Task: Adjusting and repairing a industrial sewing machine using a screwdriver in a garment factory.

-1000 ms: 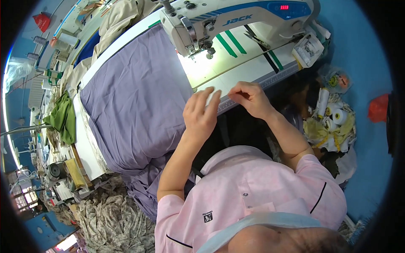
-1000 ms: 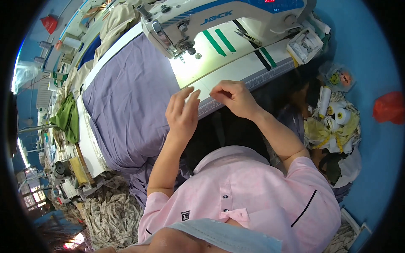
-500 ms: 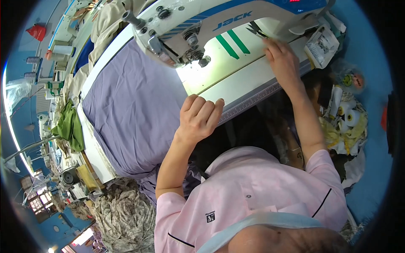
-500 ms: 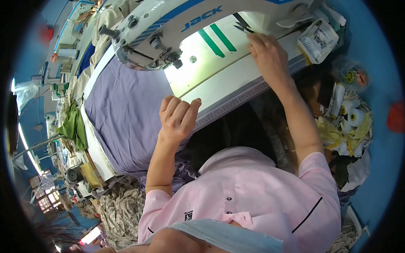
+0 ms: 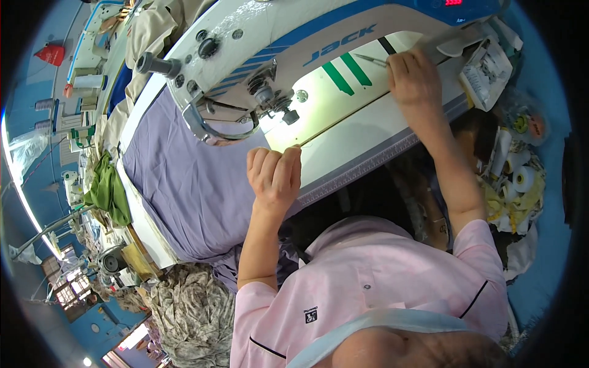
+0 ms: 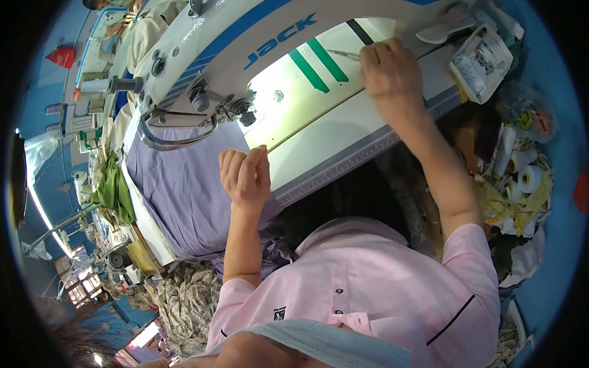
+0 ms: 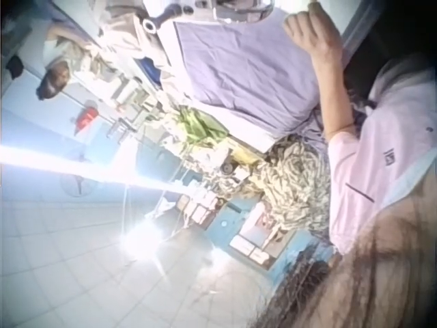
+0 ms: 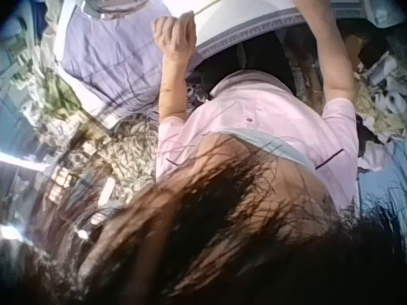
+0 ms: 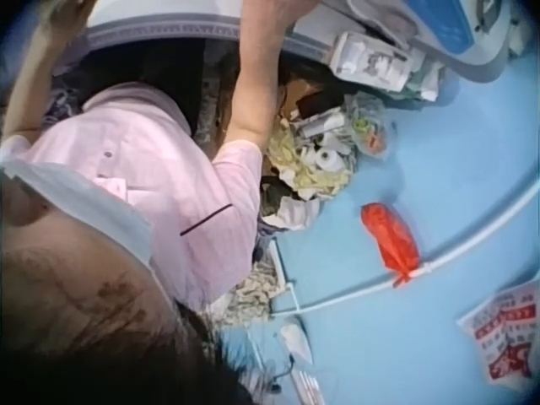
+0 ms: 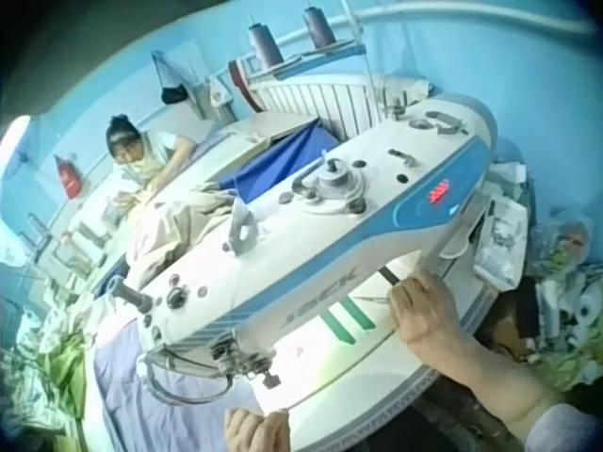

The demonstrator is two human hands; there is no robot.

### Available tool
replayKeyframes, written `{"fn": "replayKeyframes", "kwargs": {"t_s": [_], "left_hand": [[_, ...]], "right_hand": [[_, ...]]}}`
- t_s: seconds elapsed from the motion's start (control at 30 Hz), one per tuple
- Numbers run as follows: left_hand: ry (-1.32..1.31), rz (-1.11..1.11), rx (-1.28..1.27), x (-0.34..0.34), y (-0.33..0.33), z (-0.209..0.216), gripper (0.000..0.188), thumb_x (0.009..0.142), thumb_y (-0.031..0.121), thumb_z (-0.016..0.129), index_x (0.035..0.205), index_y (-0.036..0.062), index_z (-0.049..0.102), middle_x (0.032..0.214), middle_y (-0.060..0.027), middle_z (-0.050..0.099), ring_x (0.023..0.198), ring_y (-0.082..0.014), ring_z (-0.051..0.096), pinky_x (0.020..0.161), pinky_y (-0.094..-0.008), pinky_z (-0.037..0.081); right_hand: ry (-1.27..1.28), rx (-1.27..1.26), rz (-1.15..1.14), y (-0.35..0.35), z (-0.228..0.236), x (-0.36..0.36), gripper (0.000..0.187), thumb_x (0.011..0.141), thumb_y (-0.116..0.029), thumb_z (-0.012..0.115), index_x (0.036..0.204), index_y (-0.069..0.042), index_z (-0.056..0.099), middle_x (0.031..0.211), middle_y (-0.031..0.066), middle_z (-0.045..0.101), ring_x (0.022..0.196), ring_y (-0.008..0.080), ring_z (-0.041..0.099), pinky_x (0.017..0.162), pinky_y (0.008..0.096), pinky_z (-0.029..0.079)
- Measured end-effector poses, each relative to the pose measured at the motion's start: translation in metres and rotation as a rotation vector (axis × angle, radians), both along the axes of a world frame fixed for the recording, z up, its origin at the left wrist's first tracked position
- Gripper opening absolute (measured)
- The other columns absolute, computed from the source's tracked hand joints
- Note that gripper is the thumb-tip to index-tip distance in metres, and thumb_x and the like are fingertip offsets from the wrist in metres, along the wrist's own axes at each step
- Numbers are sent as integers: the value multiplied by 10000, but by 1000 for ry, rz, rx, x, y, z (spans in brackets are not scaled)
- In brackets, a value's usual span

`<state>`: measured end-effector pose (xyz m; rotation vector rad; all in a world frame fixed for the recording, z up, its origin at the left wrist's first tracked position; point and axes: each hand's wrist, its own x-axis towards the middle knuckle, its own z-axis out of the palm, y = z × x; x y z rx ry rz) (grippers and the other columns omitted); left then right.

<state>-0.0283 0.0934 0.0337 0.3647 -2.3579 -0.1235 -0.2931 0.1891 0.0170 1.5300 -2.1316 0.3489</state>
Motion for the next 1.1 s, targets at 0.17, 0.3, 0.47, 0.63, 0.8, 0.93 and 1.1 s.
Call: {"fn": "replayKeyframes", "kwargs": {"t_s": [0.17, 0.3, 0.47, 0.63, 0.8, 0.93, 1.1], "left_hand": [[-16, 47, -38, -2, -3, -4, 154, 680, -30, 689, 782, 31, 591, 590, -33, 419, 532, -197, 415, 556, -319, 350], [-29, 58, -69, -5, -4, -5, 154, 684, -23, 690, 787, 35, 592, 596, -34, 425, 539, -197, 426, 560, -321, 357], [-34, 74, -73, -4, 0, -3, 153, 687, -11, 695, 792, 39, 595, 602, -32, 433, 543, -196, 433, 562, -318, 359], [-15, 66, -51, -3, 7, -2, 150, 689, -8, 696, 787, 45, 595, 603, -26, 432, 542, -189, 431, 567, -315, 361], [-5, 63, -74, 7, 15, 4, 149, 687, -10, 694, 782, 46, 593, 611, -25, 445, 547, -184, 441, 572, -313, 368], [-30, 16, -57, 22, 29, 10, 149, 685, -8, 685, 792, 37, 591, 643, -32, 494, 599, -188, 502, 631, -319, 422], [-79, -125, 1, 50, 74, 2, 188, 674, 4, 677, 850, 25, 611, 817, -71, 579, 781, -221, 575, 757, -358, 470]], "right_hand": [[-1101, 26, 442, 22, 25, 57, 284, 815, 27, 530, 1091, -25, 573, 651, 115, 520, 526, 227, 516, 528, 313, 422], [-1014, -31, 519, 24, 23, 76, 320, 789, -33, 613, 1108, -34, 579, 684, 86, 541, 542, 217, 537, 516, 301, 431], [-857, 52, 516, 19, 22, 87, 400, 738, -134, 695, 1112, -54, 578, 722, 64, 546, 564, 206, 554, 510, 303, 451], [-730, 61, 485, 20, 27, 100, 413, 726, -139, 703, 1110, -65, 571, 692, 50, 523, 567, 207, 559, 503, 295, 458], [-685, -22, 401, 31, 23, 88, 374, 756, -127, 685, 1104, -66, 562, 730, 70, 561, 614, 235, 589, 528, 308, 473], [-553, -60, 152, 34, 14, 51, 288, 812, -152, 638, 1077, -62, 572, 804, 93, 590, 688, 269, 610, 596, 345, 493], [-294, 60, -91, 44, -6, 22, 328, 835, -231, 609, 1117, -65, 582, 909, 89, 580, 953, 254, 558, 789, 383, 472]]}}
